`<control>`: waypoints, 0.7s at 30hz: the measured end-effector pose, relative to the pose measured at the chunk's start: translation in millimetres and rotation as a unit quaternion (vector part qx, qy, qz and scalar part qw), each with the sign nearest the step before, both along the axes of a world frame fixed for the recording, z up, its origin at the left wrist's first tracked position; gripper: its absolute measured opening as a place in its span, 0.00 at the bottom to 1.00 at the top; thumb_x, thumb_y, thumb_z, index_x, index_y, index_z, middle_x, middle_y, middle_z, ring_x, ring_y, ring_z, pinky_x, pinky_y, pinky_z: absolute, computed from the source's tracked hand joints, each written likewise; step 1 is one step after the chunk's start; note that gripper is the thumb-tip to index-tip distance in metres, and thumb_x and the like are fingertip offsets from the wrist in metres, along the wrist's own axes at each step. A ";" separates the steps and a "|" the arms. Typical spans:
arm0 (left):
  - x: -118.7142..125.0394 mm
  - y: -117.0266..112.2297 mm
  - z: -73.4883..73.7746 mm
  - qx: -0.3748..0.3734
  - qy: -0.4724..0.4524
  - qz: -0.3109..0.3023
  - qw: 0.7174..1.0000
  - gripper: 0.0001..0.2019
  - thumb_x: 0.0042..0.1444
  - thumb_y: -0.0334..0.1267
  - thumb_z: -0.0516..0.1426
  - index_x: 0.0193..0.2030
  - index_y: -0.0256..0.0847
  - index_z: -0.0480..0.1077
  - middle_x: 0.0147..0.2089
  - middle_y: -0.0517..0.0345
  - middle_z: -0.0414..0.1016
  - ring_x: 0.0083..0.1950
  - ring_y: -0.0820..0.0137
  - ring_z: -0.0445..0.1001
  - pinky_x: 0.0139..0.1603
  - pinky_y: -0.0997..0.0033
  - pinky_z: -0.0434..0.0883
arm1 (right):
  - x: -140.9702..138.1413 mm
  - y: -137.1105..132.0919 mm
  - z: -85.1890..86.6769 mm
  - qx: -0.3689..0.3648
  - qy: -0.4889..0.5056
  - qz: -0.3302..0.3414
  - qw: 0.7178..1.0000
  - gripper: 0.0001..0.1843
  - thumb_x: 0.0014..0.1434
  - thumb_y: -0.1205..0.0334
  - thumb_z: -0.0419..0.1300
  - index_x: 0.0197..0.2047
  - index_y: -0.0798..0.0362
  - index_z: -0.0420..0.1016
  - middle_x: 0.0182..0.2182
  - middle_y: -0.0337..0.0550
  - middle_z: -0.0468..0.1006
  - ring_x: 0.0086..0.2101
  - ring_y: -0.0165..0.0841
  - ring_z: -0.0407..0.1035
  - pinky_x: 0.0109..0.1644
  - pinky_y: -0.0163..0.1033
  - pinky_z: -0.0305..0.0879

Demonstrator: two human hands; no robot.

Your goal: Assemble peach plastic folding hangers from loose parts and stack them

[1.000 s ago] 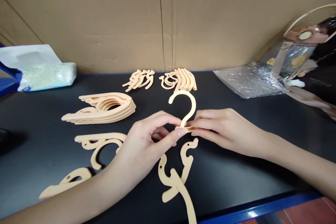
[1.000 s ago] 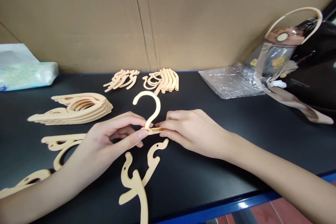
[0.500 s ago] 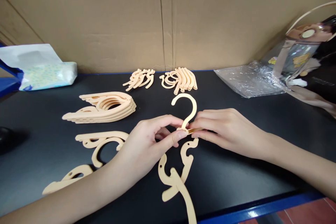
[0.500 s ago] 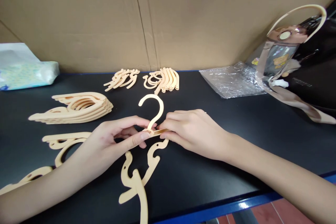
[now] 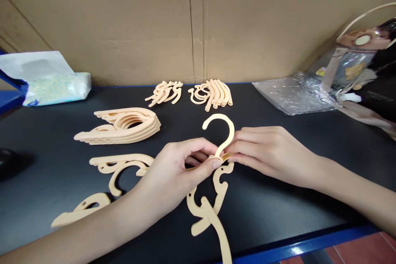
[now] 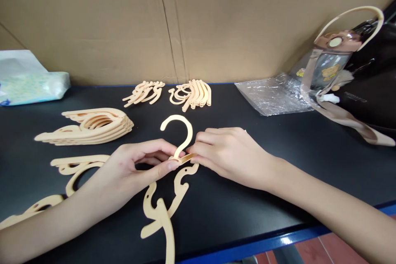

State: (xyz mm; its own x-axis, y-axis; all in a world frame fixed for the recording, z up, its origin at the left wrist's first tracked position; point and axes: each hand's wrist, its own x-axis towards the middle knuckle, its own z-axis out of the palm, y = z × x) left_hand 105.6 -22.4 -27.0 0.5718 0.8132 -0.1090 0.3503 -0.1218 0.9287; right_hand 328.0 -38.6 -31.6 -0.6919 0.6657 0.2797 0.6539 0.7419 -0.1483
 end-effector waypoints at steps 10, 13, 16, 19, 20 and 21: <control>-3.0 2.7 -0.1 0.021 -0.041 -0.011 0.999 0.06 0.60 0.37 0.60 0.32 0.41 0.74 0.30 0.69 0.74 0.31 0.81 0.71 0.29 0.88 0.66 | 0.4 -2.5 2.6 -0.067 0.037 -0.005 0.997 0.15 0.71 0.59 0.51 0.44 0.54 0.77 0.34 0.41 0.78 0.33 0.30 0.73 0.35 0.33 0.62; -3.3 4.3 -1.3 0.017 -0.071 -0.009 0.997 0.04 0.59 0.33 0.61 0.33 0.42 0.76 0.30 0.71 0.77 0.31 0.83 0.73 0.30 0.91 0.67 | 0.4 -1.6 3.0 -0.110 0.052 -0.021 0.992 0.13 0.71 0.58 0.51 0.43 0.53 0.76 0.35 0.39 0.78 0.32 0.29 0.72 0.35 0.32 0.61; -3.9 2.9 -4.9 0.026 -0.085 -0.001 0.996 0.04 0.59 0.33 0.61 0.38 0.45 0.78 0.34 0.71 0.81 0.35 0.81 0.77 0.35 0.91 0.70 | 0.3 -0.1 3.5 -0.135 0.066 -0.031 0.988 0.12 0.71 0.57 0.52 0.44 0.52 0.76 0.36 0.37 0.78 0.33 0.28 0.72 0.35 0.32 0.61; -5.0 0.4 -10.1 0.072 -0.083 0.009 0.994 0.09 0.61 0.34 0.60 0.46 0.49 0.78 0.40 0.70 0.82 0.41 0.80 0.79 0.42 0.91 0.72 | 0.3 1.0 3.8 -0.155 0.084 -0.050 0.983 0.12 0.70 0.56 0.53 0.44 0.51 0.76 0.36 0.36 0.79 0.33 0.28 0.72 0.35 0.32 0.61; -5.3 -0.1 -11.6 0.089 -0.077 0.012 0.993 0.10 0.62 0.34 0.59 0.48 0.49 0.78 0.42 0.70 0.83 0.43 0.79 0.79 0.43 0.91 0.72 | 0.3 1.3 3.7 -0.163 0.089 -0.057 0.981 0.12 0.70 0.55 0.53 0.43 0.51 0.76 0.35 0.35 0.79 0.33 0.28 0.72 0.35 0.32 0.61; -5.5 -0.3 -12.9 0.102 -0.071 0.015 0.992 0.11 0.62 0.34 0.59 0.49 0.49 0.77 0.43 0.69 0.83 0.44 0.79 0.79 0.44 0.90 0.72 | 0.4 1.8 3.4 -0.169 0.093 -0.064 0.979 0.12 0.70 0.55 0.53 0.43 0.50 0.76 0.34 0.35 0.79 0.32 0.28 0.72 0.35 0.32 0.60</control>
State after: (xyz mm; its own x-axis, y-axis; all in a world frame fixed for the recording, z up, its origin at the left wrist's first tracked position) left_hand 100.2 -22.7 -39.8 0.5456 0.8263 0.1397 0.2241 -0.3044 0.9258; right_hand 328.5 -36.8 -28.2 -0.5556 0.8195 0.1407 0.6765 0.5439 -0.4965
